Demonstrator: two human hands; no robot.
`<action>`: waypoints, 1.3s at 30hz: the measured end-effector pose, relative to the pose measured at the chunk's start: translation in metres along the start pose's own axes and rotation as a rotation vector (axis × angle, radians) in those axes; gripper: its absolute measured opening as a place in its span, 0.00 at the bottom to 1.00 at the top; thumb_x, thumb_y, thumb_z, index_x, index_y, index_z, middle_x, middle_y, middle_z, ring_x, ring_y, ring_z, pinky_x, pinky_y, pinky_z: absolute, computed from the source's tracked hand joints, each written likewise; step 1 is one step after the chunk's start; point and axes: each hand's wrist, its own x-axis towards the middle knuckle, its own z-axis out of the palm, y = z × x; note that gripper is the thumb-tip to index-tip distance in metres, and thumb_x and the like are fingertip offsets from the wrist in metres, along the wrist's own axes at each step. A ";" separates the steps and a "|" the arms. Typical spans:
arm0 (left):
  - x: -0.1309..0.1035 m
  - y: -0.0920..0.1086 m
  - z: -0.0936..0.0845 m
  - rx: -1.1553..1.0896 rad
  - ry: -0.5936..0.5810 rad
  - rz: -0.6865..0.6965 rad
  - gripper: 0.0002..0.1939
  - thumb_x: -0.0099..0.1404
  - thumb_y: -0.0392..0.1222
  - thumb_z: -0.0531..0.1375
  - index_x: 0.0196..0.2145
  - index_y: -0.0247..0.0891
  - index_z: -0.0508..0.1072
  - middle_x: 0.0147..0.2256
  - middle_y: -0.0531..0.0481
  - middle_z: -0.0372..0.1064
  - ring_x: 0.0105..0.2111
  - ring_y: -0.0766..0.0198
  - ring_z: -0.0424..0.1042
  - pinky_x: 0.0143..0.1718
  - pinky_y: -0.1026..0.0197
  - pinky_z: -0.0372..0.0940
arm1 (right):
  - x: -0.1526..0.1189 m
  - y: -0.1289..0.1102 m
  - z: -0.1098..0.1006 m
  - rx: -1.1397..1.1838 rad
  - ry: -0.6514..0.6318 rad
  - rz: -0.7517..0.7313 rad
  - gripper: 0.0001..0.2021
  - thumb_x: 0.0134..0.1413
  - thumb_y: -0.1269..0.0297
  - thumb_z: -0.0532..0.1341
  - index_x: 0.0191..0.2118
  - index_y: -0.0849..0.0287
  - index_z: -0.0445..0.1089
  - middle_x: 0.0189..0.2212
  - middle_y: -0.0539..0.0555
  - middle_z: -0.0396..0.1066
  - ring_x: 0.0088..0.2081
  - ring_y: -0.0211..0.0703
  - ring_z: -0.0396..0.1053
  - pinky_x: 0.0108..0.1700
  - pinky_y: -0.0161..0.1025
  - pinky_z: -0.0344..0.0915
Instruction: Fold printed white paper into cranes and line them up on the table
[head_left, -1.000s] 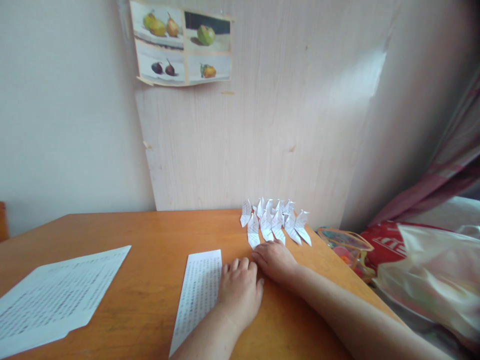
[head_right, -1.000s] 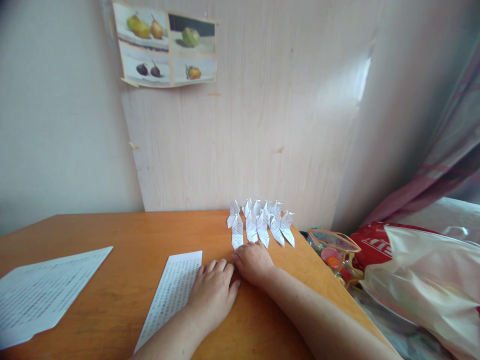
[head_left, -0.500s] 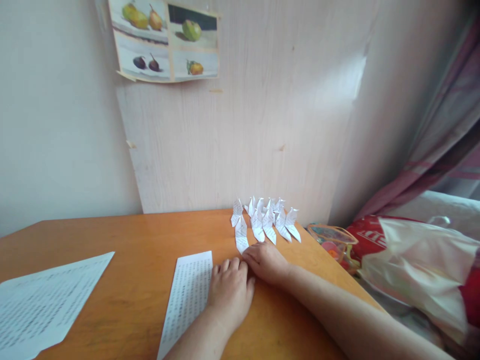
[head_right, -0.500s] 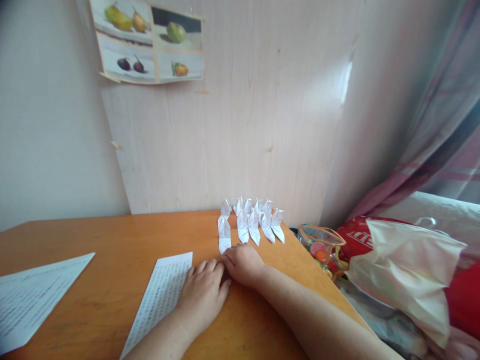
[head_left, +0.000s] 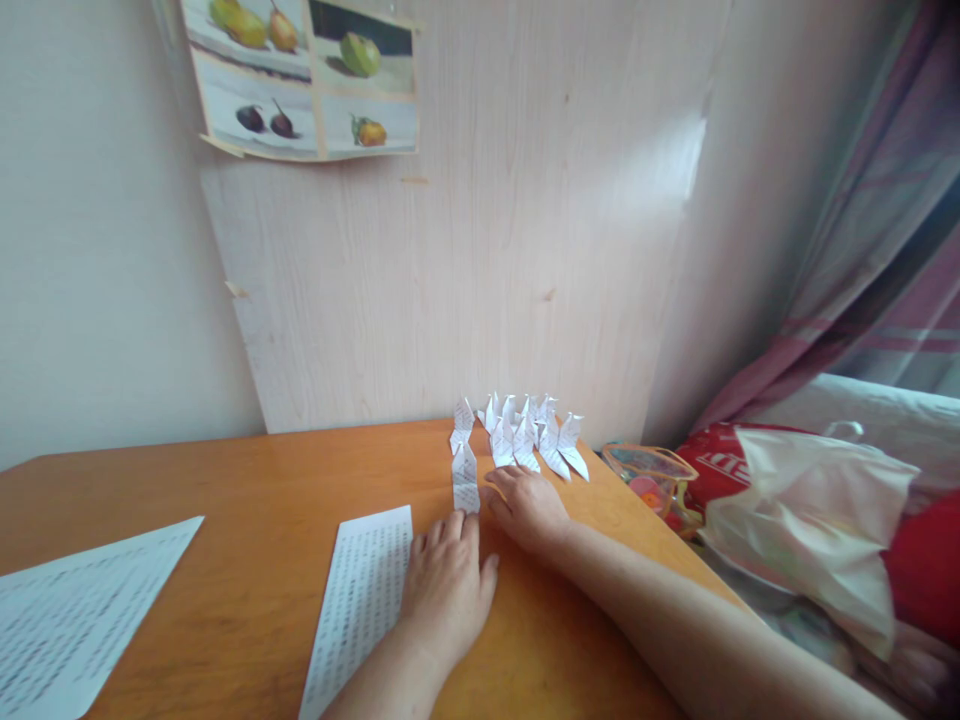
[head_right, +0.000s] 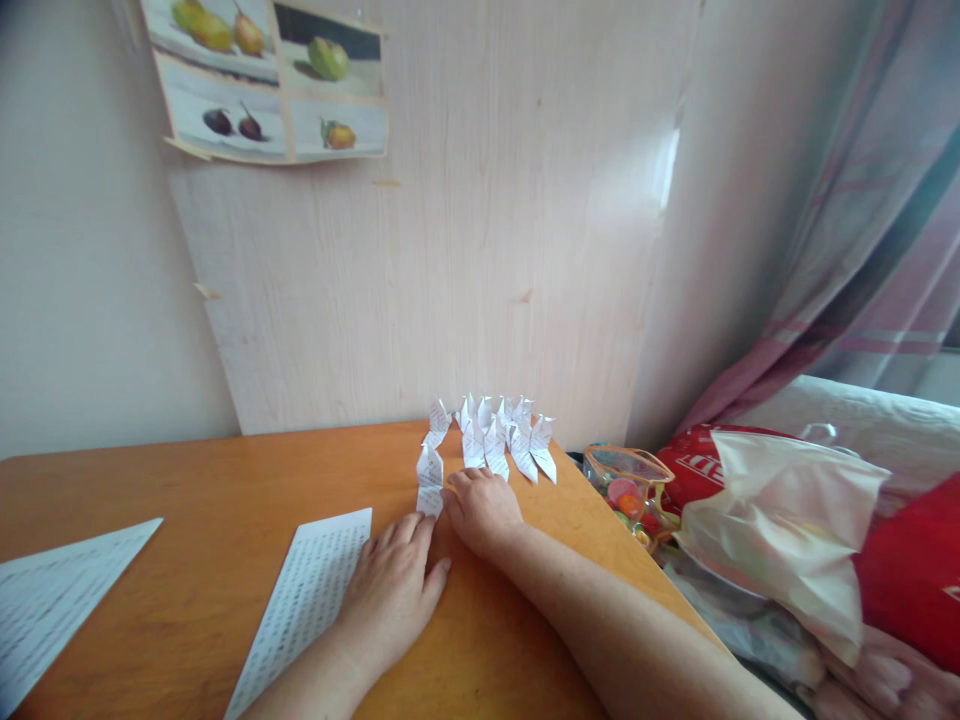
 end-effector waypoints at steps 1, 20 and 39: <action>0.000 0.000 0.000 0.002 -0.001 0.000 0.22 0.67 0.45 0.51 0.56 0.37 0.66 0.52 0.41 0.67 0.51 0.49 0.64 0.50 0.48 0.56 | 0.001 0.004 0.000 -0.035 -0.006 0.036 0.18 0.68 0.56 0.48 0.47 0.57 0.72 0.45 0.59 0.73 0.49 0.50 0.68 0.50 0.42 0.58; -0.001 0.003 -0.009 0.055 0.017 -0.021 0.19 0.67 0.47 0.51 0.49 0.38 0.73 0.48 0.41 0.71 0.52 0.48 0.64 0.63 0.38 0.39 | 0.000 0.004 -0.005 -0.142 -0.261 0.096 0.24 0.65 0.50 0.48 0.44 0.62 0.75 0.45 0.67 0.74 0.48 0.58 0.70 0.46 0.49 0.64; -0.001 0.010 -0.026 0.095 -0.016 -0.084 0.19 0.66 0.47 0.52 0.45 0.38 0.77 0.45 0.40 0.72 0.51 0.46 0.65 0.63 0.34 0.32 | -0.011 -0.024 -0.009 -0.251 -0.292 -0.333 0.16 0.67 0.62 0.50 0.39 0.57 0.75 0.39 0.59 0.76 0.42 0.52 0.72 0.43 0.47 0.66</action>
